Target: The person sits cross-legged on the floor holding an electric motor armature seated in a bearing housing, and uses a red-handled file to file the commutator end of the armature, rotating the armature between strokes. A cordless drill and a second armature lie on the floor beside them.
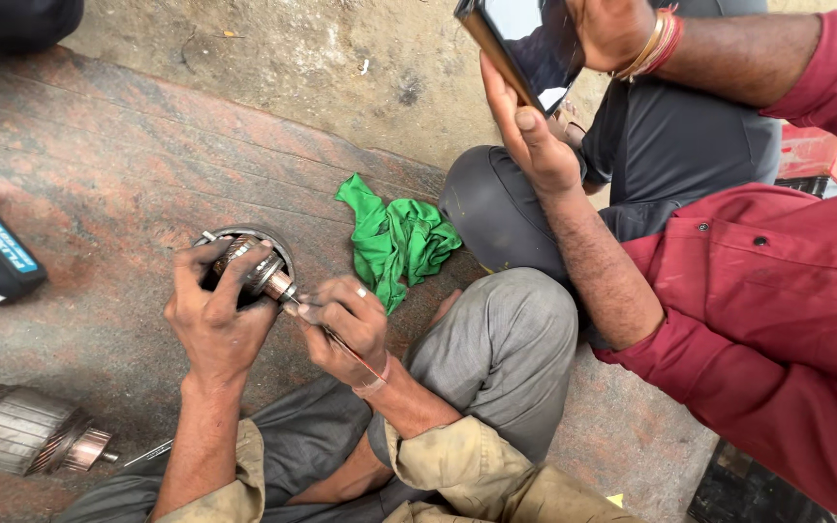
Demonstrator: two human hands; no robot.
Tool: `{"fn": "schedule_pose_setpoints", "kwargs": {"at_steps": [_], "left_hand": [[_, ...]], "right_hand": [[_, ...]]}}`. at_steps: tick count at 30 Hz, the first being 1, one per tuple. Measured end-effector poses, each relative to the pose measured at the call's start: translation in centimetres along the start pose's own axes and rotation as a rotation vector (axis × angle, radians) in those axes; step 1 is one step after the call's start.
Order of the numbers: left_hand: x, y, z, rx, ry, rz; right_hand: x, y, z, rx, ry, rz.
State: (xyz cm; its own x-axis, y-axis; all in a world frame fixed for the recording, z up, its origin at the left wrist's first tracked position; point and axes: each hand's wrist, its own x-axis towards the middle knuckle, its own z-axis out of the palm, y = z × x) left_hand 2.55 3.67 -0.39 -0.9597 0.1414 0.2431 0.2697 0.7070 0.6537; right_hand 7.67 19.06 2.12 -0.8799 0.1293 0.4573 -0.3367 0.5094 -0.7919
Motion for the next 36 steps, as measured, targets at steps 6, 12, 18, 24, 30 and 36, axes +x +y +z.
{"fn": "schedule_pose_setpoints", "kwargs": {"at_steps": [6, 12, 18, 24, 30, 36], "left_hand": [[-0.1, 0.1, 0.0, -0.013, 0.000, -0.010], [-0.1, -0.5, 0.3, 0.007, 0.031, 0.023], [-0.2, -0.6, -0.1, -0.037, 0.002, 0.001], [-0.5, -1.0, -0.8, -0.048, -0.045, -0.005], [-0.4, -1.7, -1.6, -0.089, -0.024, 0.031], [-0.3, -2.0, -2.0, -0.118, -0.030, 0.047]], "right_hand": [[0.1, -0.1, 0.0, 0.011, 0.015, 0.024], [0.3, -0.2, 0.2, -0.004, 0.024, 0.005], [0.0, -0.2, 0.4, -0.016, -0.009, 0.013], [-1.1, 0.1, 1.4, -0.133, -0.039, 0.012], [-1.5, -0.4, 1.2, -0.030, -0.016, 0.159], [-1.8, 0.0, 2.3, 0.114, 0.018, 0.277]]}}
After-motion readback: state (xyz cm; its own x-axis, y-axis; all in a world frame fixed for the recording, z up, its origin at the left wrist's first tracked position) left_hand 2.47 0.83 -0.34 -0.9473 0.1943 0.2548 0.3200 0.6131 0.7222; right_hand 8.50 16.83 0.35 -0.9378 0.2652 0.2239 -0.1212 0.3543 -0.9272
